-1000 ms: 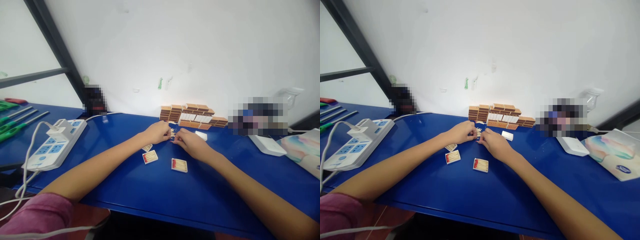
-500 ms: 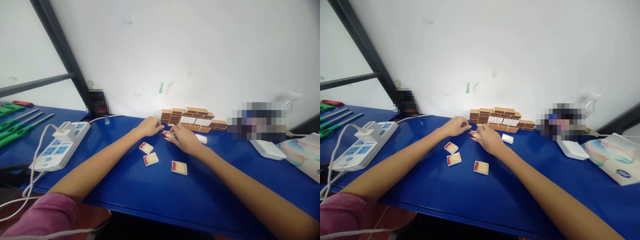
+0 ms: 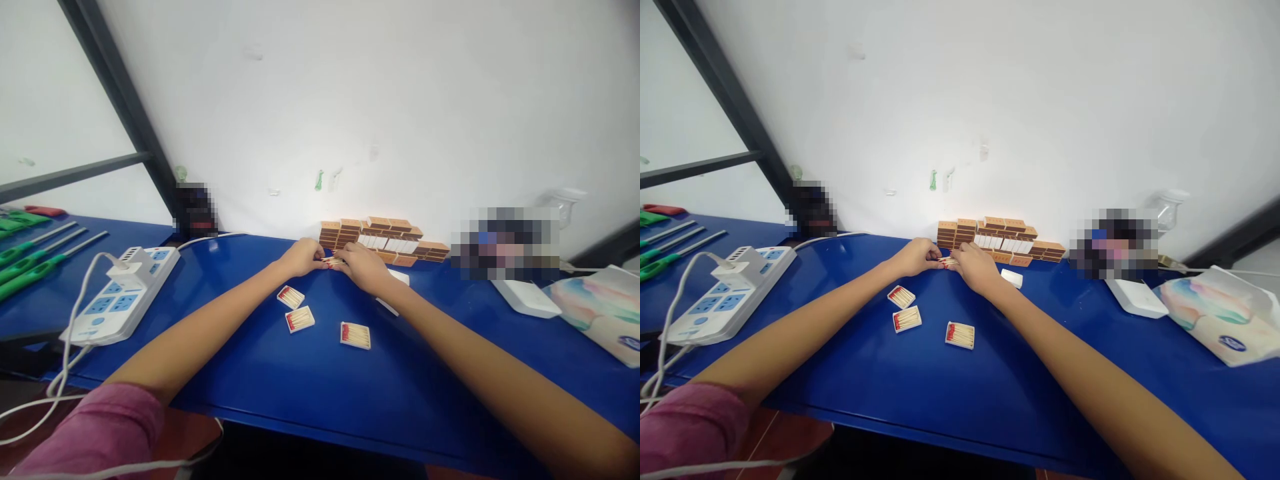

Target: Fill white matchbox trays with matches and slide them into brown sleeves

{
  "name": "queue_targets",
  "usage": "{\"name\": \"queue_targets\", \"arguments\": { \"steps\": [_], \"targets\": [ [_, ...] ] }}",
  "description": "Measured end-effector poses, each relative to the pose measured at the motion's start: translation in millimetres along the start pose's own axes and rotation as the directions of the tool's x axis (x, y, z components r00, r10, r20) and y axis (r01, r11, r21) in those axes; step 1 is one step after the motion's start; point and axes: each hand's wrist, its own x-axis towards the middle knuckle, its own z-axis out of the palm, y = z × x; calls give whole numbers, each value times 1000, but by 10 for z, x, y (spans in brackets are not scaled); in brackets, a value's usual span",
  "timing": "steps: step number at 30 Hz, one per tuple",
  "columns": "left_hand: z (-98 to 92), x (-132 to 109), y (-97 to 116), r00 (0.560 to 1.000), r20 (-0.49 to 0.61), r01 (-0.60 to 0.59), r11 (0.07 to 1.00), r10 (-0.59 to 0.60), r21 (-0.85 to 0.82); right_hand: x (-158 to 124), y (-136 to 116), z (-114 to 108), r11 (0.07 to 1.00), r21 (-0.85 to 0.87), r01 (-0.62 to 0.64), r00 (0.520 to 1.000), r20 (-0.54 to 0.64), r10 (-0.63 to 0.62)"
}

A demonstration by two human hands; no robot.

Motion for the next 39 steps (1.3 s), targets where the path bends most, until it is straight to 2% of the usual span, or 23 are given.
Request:
{"name": "queue_targets", "arguments": {
  "steps": [5,11,16,18,19,21,25,29,35,39],
  "targets": [
    [38,158,-77,1000,22,17,1000,-17,-18,45,-23,-39,998,-44,-43,999,-17,42],
    [18,176,-12,999,-53,-7,999,4,-40,15,-129,-85,997,-34,-70,997,-44,69],
    [-170,-182,110,981,-180,-75,997,68,-32,-300,-181,-215,997,56,-50,997,-51,53],
    [-240,-398,174,973,-216,-96,995,85,-40,-521,-166,-300,987,161,-11,1000,-27,16],
    [-261,-505,214,971,-221,-103,993,89,-53,-638,-154,-343,958,286,5,1000,-3,-4],
    [-265,-693,312,974,-203,-119,989,101,-82,-854,-131,-422,896,444,-2,998,52,-23],
    [-155,-942,536,965,-175,-214,972,194,-101,-1102,-122,-505,881,471,-48,991,132,-17],
    [-15,-1064,676,965,-101,-252,964,243,-89,-1153,-149,-504,885,466,-18,985,162,-65],
    [123,-1111,705,963,-42,-269,963,268,-18,-1175,-167,-466,874,484,-26,970,224,-95],
    [156,-1100,725,967,-51,-251,968,251,3,-1154,-201,-371,869,494,-38,988,148,-41]
  ]
}}
